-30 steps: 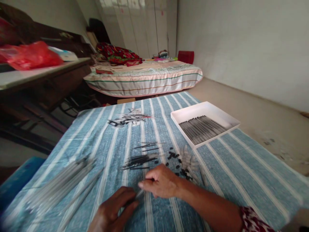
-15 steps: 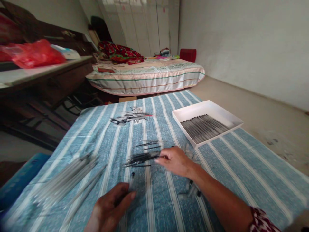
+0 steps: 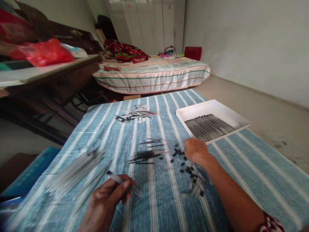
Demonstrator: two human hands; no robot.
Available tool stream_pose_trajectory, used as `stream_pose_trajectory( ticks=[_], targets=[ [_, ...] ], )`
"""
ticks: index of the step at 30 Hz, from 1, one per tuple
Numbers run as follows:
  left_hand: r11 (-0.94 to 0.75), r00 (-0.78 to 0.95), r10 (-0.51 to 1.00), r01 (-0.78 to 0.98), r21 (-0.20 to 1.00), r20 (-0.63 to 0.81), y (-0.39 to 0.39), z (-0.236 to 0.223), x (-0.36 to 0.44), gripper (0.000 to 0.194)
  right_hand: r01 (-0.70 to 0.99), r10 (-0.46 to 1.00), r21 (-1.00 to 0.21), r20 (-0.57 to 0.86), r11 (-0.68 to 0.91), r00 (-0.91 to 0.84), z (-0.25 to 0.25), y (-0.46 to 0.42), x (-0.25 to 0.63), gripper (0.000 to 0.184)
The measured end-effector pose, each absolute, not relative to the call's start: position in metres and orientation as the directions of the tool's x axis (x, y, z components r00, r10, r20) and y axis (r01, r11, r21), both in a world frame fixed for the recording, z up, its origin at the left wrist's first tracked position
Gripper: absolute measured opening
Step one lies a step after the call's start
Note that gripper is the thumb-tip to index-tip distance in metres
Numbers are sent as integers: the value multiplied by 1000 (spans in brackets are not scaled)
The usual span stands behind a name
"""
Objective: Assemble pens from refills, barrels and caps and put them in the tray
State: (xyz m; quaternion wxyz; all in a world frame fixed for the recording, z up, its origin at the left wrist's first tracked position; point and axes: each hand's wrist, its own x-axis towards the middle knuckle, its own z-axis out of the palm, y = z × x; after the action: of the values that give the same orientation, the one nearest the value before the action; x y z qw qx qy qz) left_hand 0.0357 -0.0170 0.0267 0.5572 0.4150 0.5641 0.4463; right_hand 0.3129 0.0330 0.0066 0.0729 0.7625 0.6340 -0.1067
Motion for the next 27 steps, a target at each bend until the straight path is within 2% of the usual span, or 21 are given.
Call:
stream_pose_trajectory(
  ticks=[5, 6, 8, 11, 13, 18, 27],
  targets=[
    [273, 12, 962, -157, 949, -275, -15, 25, 32, 20, 990, 976, -68, -190, -122, 108, 12, 30, 310, 24],
    [282, 17, 959, -188, 941, -284, -14, 25, 31, 21, 989, 986, -127, -156, -74, 54, 12, 27, 306, 23],
    [292, 21, 955, -252, 923, -297, -14, 24, 30, 21, 943, 994, -328, -66, 57, -83, 11, 20, 296, 19],
    [287, 34, 956, -330, 899, -292, -15, 22, 29, 20, 733, 969, -648, 33, 207, -244, 4, 7, 274, 12],
    [278, 40, 958, -370, 886, -284, -16, 21, 29, 18, 612, 947, -754, 39, 236, -318, 0, -2, 258, 7],
    [261, 40, 962, -410, 874, -269, -16, 19, 28, 18, 485, 894, -840, 0, 243, -448, 2, -17, 232, 12],
    [263, 68, 964, -398, 879, -258, -16, 16, 32, 17, 417, 899, -885, 5, 208, -438, 6, -22, 225, 10]
  ],
)
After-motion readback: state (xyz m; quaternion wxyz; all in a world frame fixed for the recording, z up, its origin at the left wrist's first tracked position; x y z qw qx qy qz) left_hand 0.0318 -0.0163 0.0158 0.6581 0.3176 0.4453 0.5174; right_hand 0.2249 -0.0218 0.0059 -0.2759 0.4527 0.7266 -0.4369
